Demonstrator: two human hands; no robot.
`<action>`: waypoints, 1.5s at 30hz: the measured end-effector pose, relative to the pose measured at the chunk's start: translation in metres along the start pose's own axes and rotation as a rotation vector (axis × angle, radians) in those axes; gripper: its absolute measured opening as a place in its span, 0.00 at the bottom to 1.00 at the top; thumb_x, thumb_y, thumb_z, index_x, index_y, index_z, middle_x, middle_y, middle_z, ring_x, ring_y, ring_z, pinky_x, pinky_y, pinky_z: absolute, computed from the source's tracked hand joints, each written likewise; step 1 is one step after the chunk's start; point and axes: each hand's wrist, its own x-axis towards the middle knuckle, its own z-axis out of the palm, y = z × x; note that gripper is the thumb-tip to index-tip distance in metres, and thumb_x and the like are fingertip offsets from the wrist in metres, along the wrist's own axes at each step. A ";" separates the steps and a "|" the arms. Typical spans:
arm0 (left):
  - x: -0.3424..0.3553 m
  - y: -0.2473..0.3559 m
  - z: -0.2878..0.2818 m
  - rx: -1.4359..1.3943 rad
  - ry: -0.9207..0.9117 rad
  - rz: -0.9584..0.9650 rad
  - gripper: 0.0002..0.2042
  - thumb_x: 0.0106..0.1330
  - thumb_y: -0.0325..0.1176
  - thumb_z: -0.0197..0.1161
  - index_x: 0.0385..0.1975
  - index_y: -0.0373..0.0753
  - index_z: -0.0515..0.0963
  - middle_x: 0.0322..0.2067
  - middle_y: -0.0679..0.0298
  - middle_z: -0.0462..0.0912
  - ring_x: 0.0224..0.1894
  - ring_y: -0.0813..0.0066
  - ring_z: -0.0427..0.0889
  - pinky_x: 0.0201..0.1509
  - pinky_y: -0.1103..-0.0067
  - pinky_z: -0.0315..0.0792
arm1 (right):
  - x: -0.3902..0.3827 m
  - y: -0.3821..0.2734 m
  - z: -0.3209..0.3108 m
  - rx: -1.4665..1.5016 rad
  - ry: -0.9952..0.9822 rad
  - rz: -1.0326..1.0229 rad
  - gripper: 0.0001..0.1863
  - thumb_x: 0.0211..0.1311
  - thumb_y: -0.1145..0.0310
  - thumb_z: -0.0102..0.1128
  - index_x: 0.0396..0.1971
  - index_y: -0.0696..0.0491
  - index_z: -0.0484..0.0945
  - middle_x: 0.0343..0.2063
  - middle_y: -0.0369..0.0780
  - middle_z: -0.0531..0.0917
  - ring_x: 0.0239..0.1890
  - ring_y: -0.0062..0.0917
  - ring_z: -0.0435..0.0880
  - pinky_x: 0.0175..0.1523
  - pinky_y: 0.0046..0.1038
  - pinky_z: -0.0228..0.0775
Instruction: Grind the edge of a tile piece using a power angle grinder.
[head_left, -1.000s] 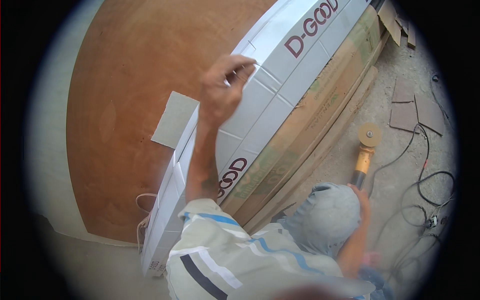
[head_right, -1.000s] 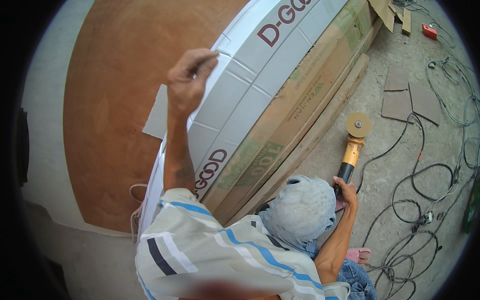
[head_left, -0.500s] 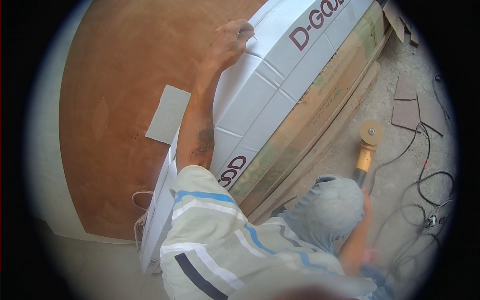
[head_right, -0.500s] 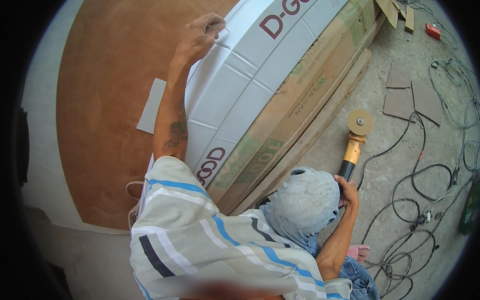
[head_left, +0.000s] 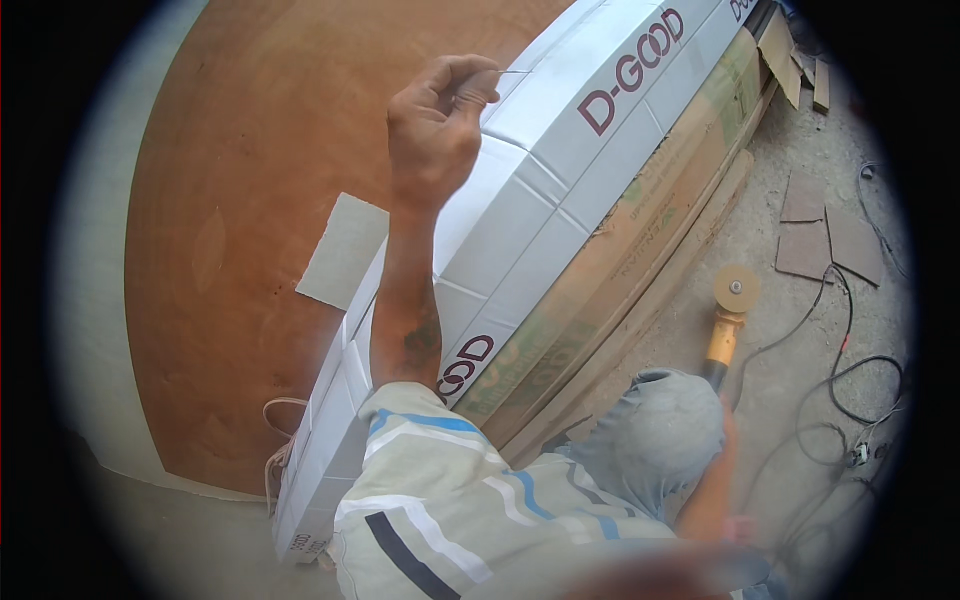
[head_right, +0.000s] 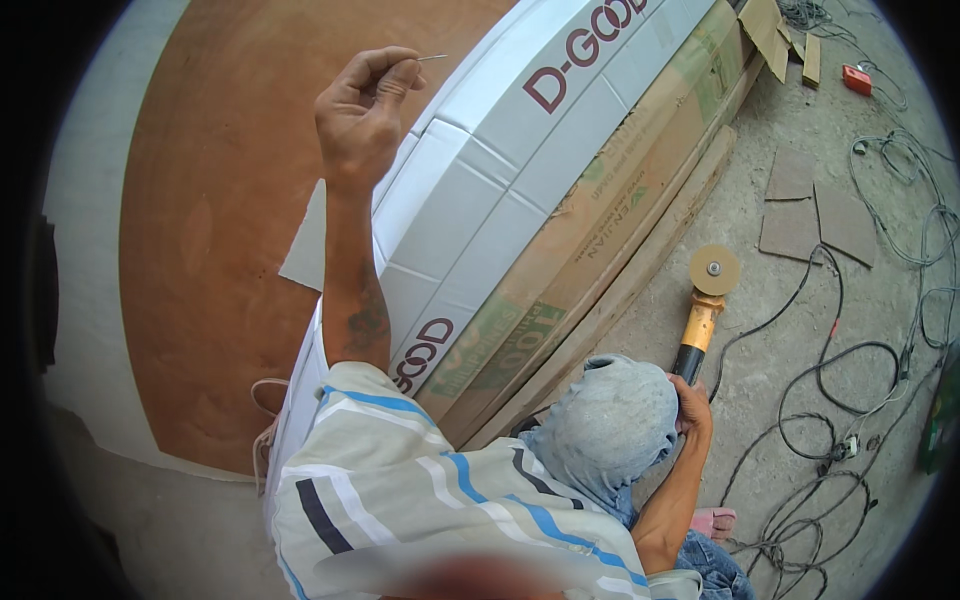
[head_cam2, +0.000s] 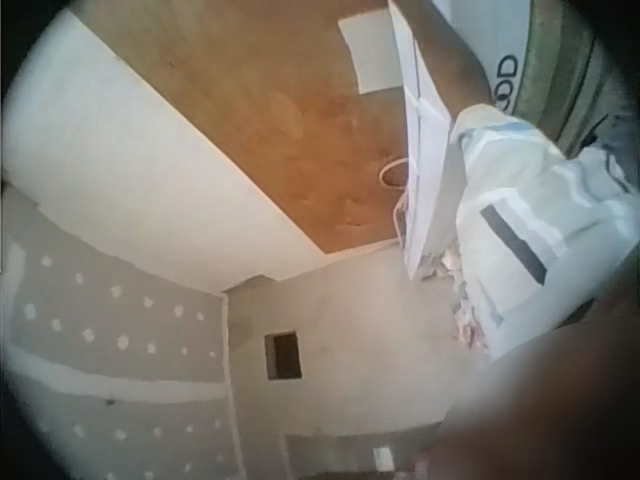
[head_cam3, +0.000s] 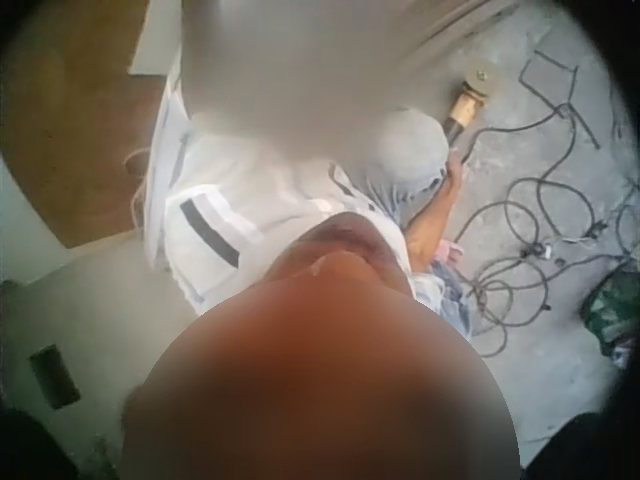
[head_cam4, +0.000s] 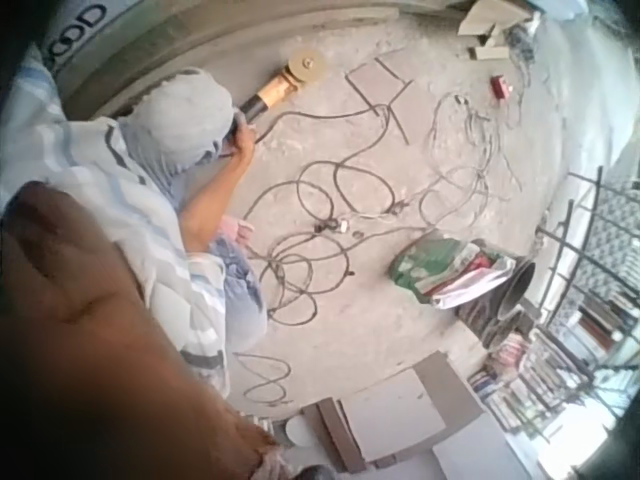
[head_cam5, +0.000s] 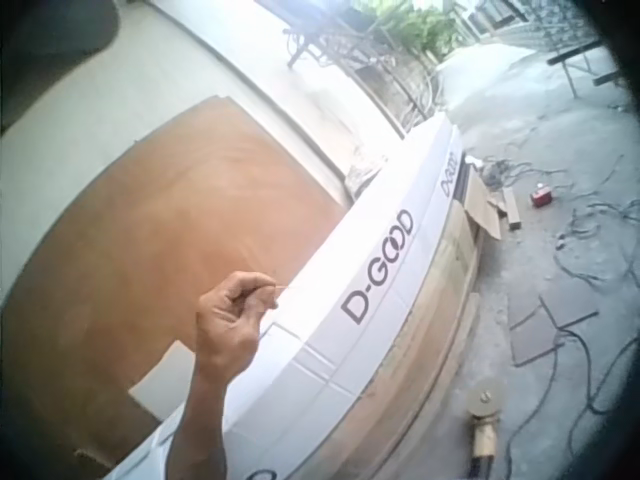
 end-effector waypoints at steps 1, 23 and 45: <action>-0.006 0.010 0.005 -0.094 0.030 0.055 0.05 0.65 0.24 0.62 0.36 0.30 0.80 0.30 0.64 0.82 0.32 0.80 0.79 0.37 0.83 0.74 | 0.003 0.003 -0.003 0.038 -0.027 0.002 0.27 0.46 0.66 0.72 0.43 0.58 0.66 0.28 0.39 0.77 0.26 0.24 0.79 0.30 0.30 0.75; -0.043 0.046 0.021 -0.188 0.234 0.364 0.06 0.62 0.16 0.62 0.37 0.33 0.78 0.37 0.63 0.79 0.33 0.83 0.74 0.32 0.86 0.69 | 0.040 0.035 -0.017 0.094 -0.050 -0.014 0.22 0.48 0.67 0.69 0.39 0.57 0.68 0.26 0.39 0.77 0.24 0.25 0.78 0.29 0.30 0.75; -0.047 0.055 0.020 -0.197 0.300 0.434 0.07 0.63 0.17 0.61 0.39 0.33 0.77 0.38 0.60 0.79 0.39 0.79 0.79 0.39 0.85 0.75 | 0.034 0.030 -0.016 0.118 -0.001 -0.023 0.23 0.47 0.70 0.70 0.40 0.58 0.68 0.27 0.40 0.78 0.26 0.27 0.80 0.32 0.32 0.77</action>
